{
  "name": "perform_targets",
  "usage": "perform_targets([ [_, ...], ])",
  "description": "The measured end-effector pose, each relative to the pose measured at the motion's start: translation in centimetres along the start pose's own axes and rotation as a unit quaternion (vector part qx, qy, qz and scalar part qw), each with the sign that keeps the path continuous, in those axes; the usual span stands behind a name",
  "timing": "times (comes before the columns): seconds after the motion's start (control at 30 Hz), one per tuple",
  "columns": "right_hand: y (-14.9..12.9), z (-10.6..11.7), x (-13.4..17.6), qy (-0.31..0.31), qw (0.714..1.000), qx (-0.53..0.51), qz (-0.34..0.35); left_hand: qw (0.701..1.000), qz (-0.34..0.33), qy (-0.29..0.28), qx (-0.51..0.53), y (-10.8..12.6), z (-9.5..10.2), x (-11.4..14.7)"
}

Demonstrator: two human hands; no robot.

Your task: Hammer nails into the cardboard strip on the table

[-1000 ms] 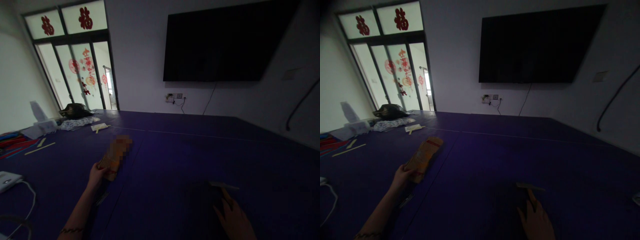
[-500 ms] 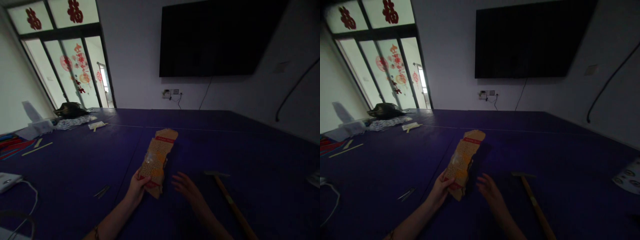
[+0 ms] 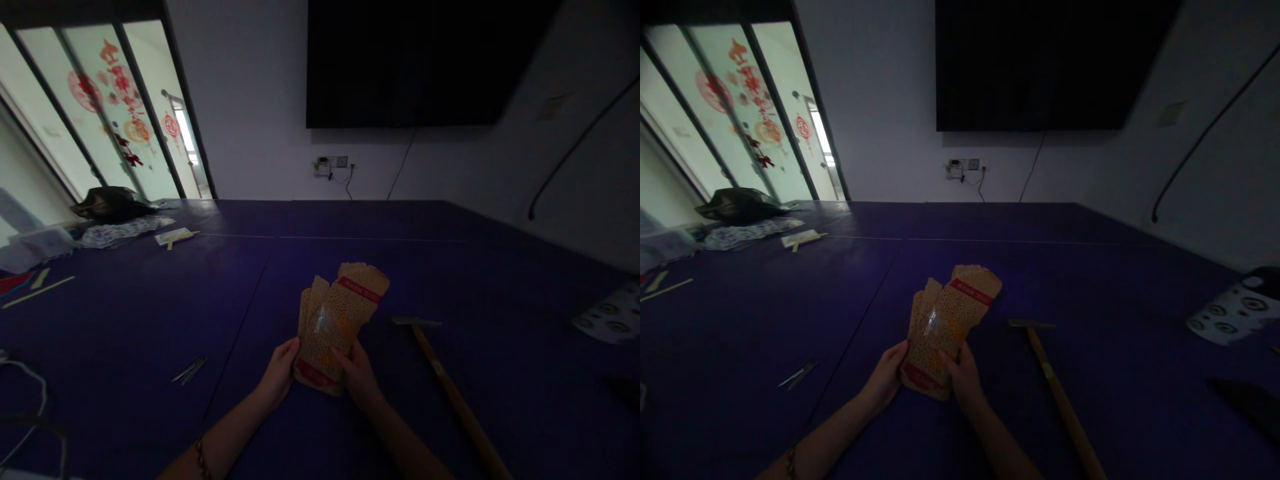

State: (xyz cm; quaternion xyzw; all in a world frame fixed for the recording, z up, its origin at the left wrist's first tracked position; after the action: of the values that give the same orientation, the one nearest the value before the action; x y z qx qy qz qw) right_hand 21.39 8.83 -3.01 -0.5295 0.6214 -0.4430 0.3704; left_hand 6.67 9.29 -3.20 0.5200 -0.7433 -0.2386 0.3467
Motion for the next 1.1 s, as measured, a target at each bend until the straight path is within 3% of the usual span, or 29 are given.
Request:
perform_targets([
  [0.27, -0.5, -1.9, 0.6, -0.080, 0.993, -0.059, -0.066, 1.000, 0.006, 0.014, -0.023, 0.0, 0.3, 0.0],
  [0.5, -0.8, -1.1, 0.0, -0.055, 0.993, -0.079, -0.067, 0.995, -0.058, 0.010, -0.079, 1.4, 0.6, -0.1],
  [0.83, -2.0, 0.4, -0.6, -0.046, 0.989, -0.111, -0.090, 0.991, -0.061, 0.025, -0.116, 2.0, 0.8, 0.2],
  [1.1, -1.2, -0.1, -0.4, -0.049, 0.994, 0.007, -0.094, 0.990, -0.080, 0.034, -0.115, 2.0, 1.0, 0.1],
])
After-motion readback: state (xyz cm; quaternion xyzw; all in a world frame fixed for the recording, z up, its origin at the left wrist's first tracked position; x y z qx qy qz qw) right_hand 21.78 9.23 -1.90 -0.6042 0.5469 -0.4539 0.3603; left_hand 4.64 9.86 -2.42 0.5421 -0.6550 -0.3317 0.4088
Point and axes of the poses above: each hand's wrist, its own x-axis away from the middle knuckle, its own z-axis out of the back of the hand, y = z × x, the point moved 9 cm from there along -x, towards the middle knuckle, and after that the axes turned 8 degrees about x, right-handed, at the moved point
